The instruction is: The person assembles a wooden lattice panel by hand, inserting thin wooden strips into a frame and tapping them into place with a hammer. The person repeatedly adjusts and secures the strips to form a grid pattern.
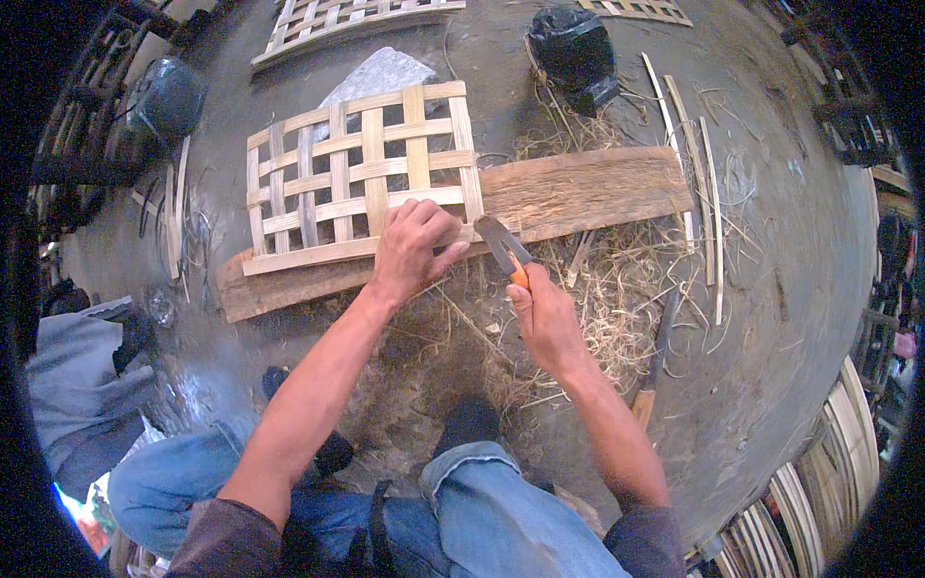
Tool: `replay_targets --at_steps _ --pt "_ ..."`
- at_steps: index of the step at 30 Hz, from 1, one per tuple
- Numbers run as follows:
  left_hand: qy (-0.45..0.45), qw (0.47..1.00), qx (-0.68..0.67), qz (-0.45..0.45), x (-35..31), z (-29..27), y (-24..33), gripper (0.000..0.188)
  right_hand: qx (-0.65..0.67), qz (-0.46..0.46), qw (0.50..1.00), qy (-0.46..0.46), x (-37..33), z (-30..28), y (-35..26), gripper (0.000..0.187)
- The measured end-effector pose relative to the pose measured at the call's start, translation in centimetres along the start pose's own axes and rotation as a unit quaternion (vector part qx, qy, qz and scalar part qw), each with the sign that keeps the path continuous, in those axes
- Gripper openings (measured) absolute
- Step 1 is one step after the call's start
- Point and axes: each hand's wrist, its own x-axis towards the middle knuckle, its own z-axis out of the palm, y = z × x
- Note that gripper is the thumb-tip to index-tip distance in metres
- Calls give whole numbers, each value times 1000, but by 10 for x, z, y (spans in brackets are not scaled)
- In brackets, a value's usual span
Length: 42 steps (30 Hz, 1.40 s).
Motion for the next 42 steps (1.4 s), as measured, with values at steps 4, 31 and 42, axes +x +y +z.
replay_targets --at_steps 4,31,42 --pt "-1 1000 -8 -8 1 0 0 27 -5 26 999 -32 9 -2 -7 31" --pt "-7 999 -35 -4 4 6 3 28 -84 81 993 -7 -4 11 9 30" --pt "-7 1000 -16 -3 1 2 -4 26 -18 53 997 59 -11 23 -10 32"
